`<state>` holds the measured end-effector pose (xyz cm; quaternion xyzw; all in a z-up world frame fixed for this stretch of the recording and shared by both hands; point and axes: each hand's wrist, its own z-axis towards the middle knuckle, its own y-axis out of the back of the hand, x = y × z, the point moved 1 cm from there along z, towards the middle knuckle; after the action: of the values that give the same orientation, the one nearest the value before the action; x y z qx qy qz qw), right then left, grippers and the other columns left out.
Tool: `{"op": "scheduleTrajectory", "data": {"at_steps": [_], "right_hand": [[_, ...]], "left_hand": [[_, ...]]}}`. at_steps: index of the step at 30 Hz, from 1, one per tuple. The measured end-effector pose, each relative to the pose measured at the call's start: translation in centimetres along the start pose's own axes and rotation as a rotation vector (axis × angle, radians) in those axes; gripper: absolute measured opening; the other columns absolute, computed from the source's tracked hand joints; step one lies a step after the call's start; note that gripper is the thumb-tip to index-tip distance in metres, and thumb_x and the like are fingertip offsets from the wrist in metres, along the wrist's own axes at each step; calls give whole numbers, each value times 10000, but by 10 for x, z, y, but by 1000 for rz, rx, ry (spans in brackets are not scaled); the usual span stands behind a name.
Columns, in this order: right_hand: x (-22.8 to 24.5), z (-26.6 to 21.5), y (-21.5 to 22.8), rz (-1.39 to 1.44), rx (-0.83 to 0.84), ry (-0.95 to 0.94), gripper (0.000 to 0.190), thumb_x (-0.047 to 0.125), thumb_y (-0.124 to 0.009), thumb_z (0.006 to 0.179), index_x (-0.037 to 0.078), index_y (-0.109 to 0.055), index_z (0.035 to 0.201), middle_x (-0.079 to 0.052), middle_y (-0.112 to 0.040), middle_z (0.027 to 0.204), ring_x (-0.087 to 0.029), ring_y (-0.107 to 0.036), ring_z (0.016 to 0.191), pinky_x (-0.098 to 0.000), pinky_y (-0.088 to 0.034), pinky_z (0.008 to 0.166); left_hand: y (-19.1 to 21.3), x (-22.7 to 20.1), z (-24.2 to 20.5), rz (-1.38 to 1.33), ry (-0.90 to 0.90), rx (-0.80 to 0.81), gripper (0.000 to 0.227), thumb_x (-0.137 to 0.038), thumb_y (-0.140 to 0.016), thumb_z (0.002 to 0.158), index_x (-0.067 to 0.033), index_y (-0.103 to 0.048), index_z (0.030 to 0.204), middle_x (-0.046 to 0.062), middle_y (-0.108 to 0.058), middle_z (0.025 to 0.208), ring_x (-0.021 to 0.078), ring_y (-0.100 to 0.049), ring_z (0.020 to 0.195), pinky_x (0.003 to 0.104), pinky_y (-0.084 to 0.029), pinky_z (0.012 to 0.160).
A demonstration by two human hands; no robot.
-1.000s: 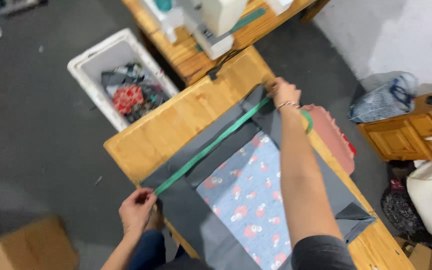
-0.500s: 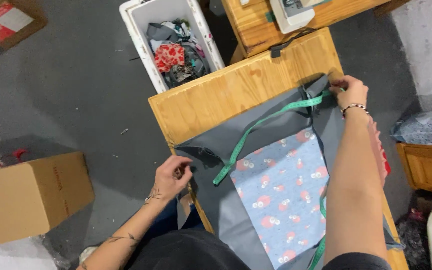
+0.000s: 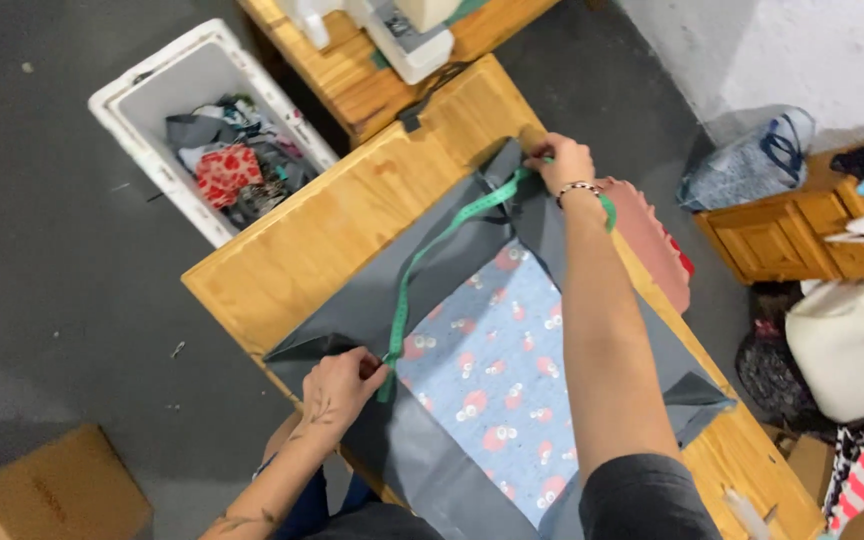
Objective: The person measures the dimensions of a blue fabric piece with a leopard print center using a green measuring tape and records the measurements on a sticky note. They then fold the fabric, move it aside, and repeat the measuring and recording process on a grey fabric piece with a different pattern.
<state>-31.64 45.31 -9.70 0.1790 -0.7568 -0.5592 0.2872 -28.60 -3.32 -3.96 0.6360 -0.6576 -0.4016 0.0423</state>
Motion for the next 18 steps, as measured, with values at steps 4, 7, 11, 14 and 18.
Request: {"op": "scheduleTrajectory", "data": {"at_steps": [4,7,11,14,18], "right_hand": [[9,-8,12,3,17,-22,189,391,-832,809,407,-739,973,66,-745,1057,-269,-683,1080,-432,-537,979],[17,-16,25,-31,17,-52,174,424,-833,808,363,-752,948,30,-753,1049,-291,-691,1067,-436,-542,972],[8,-15,29,17,69,-99,220,465,-801,843,260,-748,902,-55,-730,999,-343,-666,984,-468,-506,823],[-2,-7,20,205,152,-90,212,380,-737,929,193,-690,840,-53,-659,888,-285,-583,863,-437,-420,675],[-11,2,16,247,270,4,170,222,-563,1006,156,-710,1063,-157,-659,1207,-371,-603,1087,-468,-459,857]], "left_hand": [[-13,-4,10,18,-60,10,520,-562,-717,851,-62,-755,985,124,-797,912,344,-760,881,383,-583,717],[-19,1,17,221,-33,20,341,-513,-652,906,-190,-757,941,53,-782,841,298,-754,799,351,-552,631],[-41,22,21,256,-72,12,192,-412,-663,915,-225,-643,951,11,-727,839,289,-701,757,369,-497,574],[-63,37,19,266,-135,-55,220,-316,-686,916,-228,-514,1021,23,-662,875,342,-656,729,471,-480,547],[-84,61,27,209,-206,-121,351,-210,-748,844,-234,-502,1094,47,-666,819,341,-659,662,475,-496,521]]}}
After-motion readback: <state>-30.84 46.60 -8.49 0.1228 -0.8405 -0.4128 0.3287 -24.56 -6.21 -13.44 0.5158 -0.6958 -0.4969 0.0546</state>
